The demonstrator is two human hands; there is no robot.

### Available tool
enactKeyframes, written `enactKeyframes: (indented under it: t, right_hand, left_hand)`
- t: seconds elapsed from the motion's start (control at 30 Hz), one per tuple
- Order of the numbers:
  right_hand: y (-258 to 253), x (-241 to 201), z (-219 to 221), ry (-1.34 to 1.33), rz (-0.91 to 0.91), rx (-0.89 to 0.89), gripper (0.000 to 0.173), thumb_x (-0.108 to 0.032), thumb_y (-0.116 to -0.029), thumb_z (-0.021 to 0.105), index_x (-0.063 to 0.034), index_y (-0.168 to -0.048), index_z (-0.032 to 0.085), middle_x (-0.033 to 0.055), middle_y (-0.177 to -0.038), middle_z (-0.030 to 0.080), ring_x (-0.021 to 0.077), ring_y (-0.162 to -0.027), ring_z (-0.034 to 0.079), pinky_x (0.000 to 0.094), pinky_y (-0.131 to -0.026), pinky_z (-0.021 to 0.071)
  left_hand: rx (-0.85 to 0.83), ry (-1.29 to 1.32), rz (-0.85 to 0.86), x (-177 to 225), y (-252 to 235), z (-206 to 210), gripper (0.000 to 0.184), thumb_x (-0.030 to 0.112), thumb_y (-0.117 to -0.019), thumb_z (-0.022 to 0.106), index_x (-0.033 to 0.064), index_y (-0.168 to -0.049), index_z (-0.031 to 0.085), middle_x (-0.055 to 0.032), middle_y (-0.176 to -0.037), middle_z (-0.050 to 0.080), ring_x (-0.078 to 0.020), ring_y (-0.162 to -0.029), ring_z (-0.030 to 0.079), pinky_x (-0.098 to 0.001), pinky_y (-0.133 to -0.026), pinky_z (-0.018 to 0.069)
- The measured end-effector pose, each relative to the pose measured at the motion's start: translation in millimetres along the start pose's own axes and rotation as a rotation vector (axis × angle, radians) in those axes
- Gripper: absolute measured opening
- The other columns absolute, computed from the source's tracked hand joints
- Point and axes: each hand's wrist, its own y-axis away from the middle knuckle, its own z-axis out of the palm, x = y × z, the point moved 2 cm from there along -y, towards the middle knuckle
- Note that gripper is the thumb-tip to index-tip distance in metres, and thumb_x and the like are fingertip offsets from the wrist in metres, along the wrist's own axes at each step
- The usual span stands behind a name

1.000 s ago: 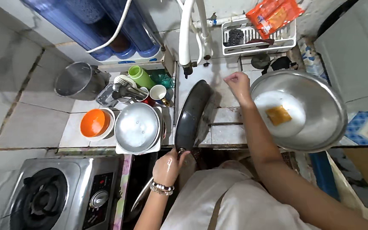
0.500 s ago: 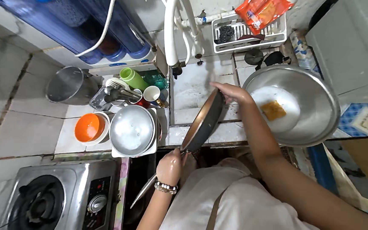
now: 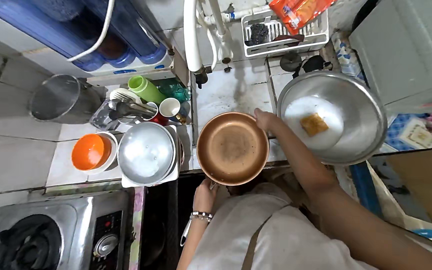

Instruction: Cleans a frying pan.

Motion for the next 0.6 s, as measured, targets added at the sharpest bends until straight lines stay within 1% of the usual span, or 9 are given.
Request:
enactKeyframes:
  t: [0.07,0.17,0.23,0.3,0.37,0.4,0.5,0.57,0.6]
  right_hand:
    - [29.1,6.1,-13.5,-0.099,-0.087,0.254,0.04,-0.019,-0.1041,0.057,-0.0004,-0.14,0.052,0.0311,-0.113,0.068,0.0496,-0.108,0.067,0.068,-0.091,0.0514]
    - [78.9,30.8,-52.6,-0.166,-0.045,0.466,0.036,-0.017,-0.105,0.053,0.0017,-0.136,0.053,0.0289,-0.104,0.068,0.0486,-0.098,0.068,0.0672,-0.084,0.0524]
    - [81.6,73.4,-64.4,-0.108,0.096,0.453,0.044,-0.016,-0.1001,0.063,0.0046,-0.137,0.05,0.0369,-0.12,0.062,0.0571,-0.111,0.061,0.0729,-0.089,0.0479]
    - [62.5,122.9,-49.5,-0.079,0.29,0.341,0.08,-0.024,-0.0882,0.082,0.0058,-0.15,0.039,0.0465,-0.146,0.037,0.0681,-0.13,0.041,0.0815,-0.098,0.0383]
    - [38.4,156.5,-22.7,-0.006,0.44,0.247,0.107,-0.036,-0.0783,0.09,0.002,-0.157,0.028,0.0442,-0.154,0.028,0.0645,-0.137,0.037,0.0764,-0.105,0.0375]
    - [31.9,162.0,-12.7,0.043,0.457,0.232,0.107,-0.038,-0.0794,0.089,0.0019,-0.158,0.028,0.0431,-0.154,0.029,0.0624,-0.136,0.04,0.0731,-0.105,0.0397]
    - [29.8,174.3,7.0,0.126,0.317,0.271,0.081,-0.024,-0.0902,0.08,0.0072,-0.15,0.035,0.0419,-0.151,0.032,0.061,-0.134,0.043,0.0696,-0.102,0.044]
    - [22.6,201.4,-0.9,0.116,0.141,0.353,0.069,-0.016,-0.0894,0.08,0.0106,-0.142,0.045,0.0407,-0.148,0.038,0.0623,-0.133,0.041,0.0729,-0.102,0.0421]
    - [18.4,214.3,-6.2,0.105,0.101,0.404,0.069,-0.017,-0.091,0.079,0.0096,-0.145,0.044,0.0407,-0.148,0.039,0.0631,-0.133,0.041,0.0753,-0.103,0.0392]
  left_hand:
    - [0.011,0.017,0.023,-2.5,-1.5,1.8,0.037,0.028,-0.1008,0.066,-0.0051,-0.117,0.068,-0.0238,-0.111,0.071,-0.0374,-0.106,0.069,-0.0542,-0.1,0.0505]
    - [0.012,0.044,0.042,-5.6,-1.0,1.1,0.037,0.028,-0.1009,0.066,-0.0062,-0.114,0.069,-0.0239,-0.107,0.071,-0.0368,-0.102,0.07,-0.0538,-0.097,0.0513]
    - [-0.002,0.079,0.061,-5.6,-2.5,0.9,0.036,0.026,-0.1012,0.066,-0.0076,-0.114,0.068,-0.0249,-0.107,0.07,-0.0366,-0.101,0.069,-0.0537,-0.097,0.0512]
    - [-0.018,0.165,0.09,-7.6,-6.7,2.3,0.033,0.022,-0.101,0.066,-0.0086,-0.114,0.067,-0.0251,-0.106,0.07,-0.0349,-0.1,0.069,-0.0516,-0.096,0.0515]
    - [-0.056,0.271,0.114,-7.6,-10.6,3.7,0.028,0.016,-0.1019,0.063,-0.0082,-0.115,0.066,-0.023,-0.104,0.07,-0.0299,-0.095,0.068,-0.0467,-0.092,0.0527]
    - [-0.095,0.322,0.12,-6.4,-11.4,4.4,0.026,0.014,-0.1028,0.061,-0.0073,-0.118,0.065,-0.0207,-0.102,0.069,-0.0257,-0.088,0.067,-0.0426,-0.086,0.0539]
    - [-0.378,0.504,0.096,-5.1,-4.8,4.9,0.036,0.008,-0.107,0.049,0.0007,-0.142,0.046,-0.0086,-0.093,0.059,-0.0103,-0.063,0.056,-0.0268,-0.059,0.0513]
    - [-0.548,0.629,0.092,-11.0,0.1,8.6,0.056,0.008,-0.1076,0.045,0.0084,-0.159,0.023,-0.0072,-0.094,0.056,-0.0101,-0.06,0.054,-0.0269,-0.057,0.0502]
    - [-0.585,0.692,0.088,-16.4,2.9,11.4,0.06,0.01,-0.1074,0.045,0.0111,-0.161,0.017,-0.0059,-0.092,0.055,-0.0098,-0.061,0.053,-0.0263,-0.056,0.0488]
